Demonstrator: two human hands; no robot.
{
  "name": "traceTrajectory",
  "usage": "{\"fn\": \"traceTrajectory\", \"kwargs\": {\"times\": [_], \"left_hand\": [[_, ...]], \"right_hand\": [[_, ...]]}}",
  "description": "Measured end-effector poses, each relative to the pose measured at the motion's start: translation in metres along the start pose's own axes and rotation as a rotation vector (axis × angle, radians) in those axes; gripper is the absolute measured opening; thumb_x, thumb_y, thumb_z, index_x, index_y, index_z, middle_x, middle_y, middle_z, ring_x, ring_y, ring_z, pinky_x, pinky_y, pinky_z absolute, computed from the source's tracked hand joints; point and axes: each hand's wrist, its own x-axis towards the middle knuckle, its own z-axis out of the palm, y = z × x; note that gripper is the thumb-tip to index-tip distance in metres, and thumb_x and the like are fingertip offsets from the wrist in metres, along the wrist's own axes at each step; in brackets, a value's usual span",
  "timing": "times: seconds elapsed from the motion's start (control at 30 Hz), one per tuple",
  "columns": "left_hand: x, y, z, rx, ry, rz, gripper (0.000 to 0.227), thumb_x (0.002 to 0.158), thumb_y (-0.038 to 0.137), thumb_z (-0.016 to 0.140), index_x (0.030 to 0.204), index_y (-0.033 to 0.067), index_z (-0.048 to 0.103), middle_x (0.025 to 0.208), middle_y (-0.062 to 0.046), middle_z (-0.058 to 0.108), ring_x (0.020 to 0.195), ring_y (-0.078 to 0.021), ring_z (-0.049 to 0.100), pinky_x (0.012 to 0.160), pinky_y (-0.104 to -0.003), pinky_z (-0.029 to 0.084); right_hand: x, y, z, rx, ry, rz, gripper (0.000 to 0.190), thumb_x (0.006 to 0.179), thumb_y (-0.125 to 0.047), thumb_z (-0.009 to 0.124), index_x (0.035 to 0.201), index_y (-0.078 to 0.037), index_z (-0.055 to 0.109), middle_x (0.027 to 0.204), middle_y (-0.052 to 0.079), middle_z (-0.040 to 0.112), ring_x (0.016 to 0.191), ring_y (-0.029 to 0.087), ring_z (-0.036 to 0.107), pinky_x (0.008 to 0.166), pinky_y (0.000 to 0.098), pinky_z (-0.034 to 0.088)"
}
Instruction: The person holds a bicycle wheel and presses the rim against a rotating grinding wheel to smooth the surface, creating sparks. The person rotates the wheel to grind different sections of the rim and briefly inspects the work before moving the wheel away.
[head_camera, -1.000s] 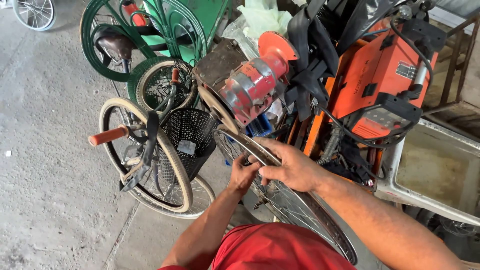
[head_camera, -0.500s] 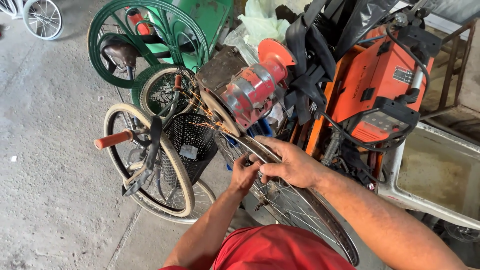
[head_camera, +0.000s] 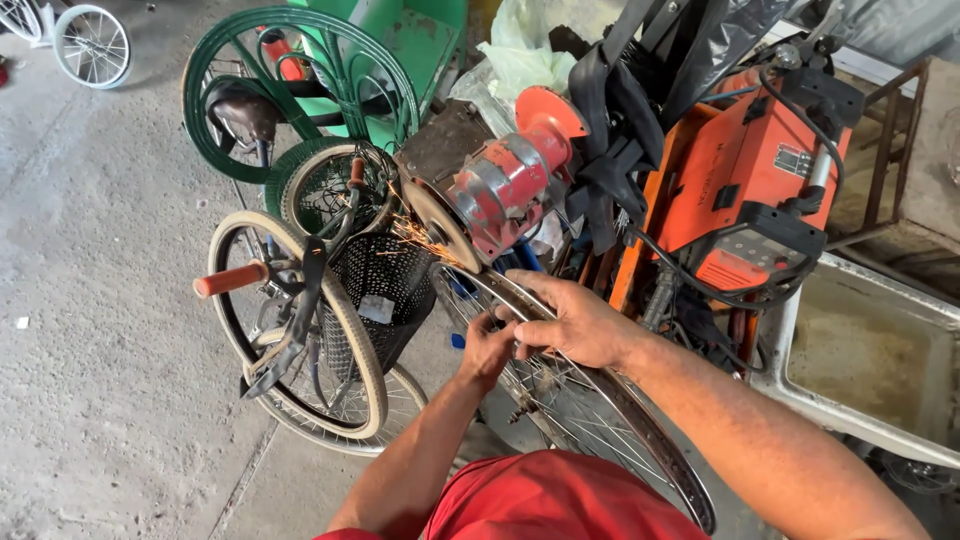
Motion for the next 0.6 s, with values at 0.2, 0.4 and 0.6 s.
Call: {"fn": "traceTrajectory", "kwargs": {"times": [0.2,0.4,0.6], "left_hand": [[-0.008,-0.007,-0.001,0.06,-0.031,-0.014,0.034,0.073,0.029,0.092,0.077,0.006,0.068,0.067,-0.011,0.063,0.059,-0.0208,0.062,0.051,-0.032,0.053],[-0.022,-0.095,0.002,0.179,0.101,0.001,0.03,0.072,0.008,0.086,0.095,-0.0056,0.072,0.08,-0.023,0.069,0.081,-0.03,0.069,0.073,-0.044,0.058],[-0.057,-0.203,-0.044,0.019,0.326,0.009,0.032,0.072,0.011,0.094,0.092,-0.0048,0.074,0.082,-0.021,0.074,0.08,-0.0248,0.067,0.074,-0.043,0.058]], "right_hand": [[-0.008,0.014,0.0,-0.035,0.016,-0.032,0.077,0.084,0.004,0.075,0.155,0.005,0.044,0.095,0.025,0.072,0.077,0.03,0.079,0.073,0.0431,0.07],[-0.05,0.108,-0.006,0.077,0.065,-0.072,0.071,0.088,-0.005,0.08,0.153,0.0,0.051,0.121,0.024,0.072,0.095,0.029,0.077,0.08,0.0359,0.067],[-0.188,0.096,-0.031,-0.326,-0.129,-0.114,0.078,0.087,-0.04,0.079,0.15,-0.002,0.054,0.154,0.027,0.054,0.144,0.048,0.048,0.114,0.0655,0.037]]}}
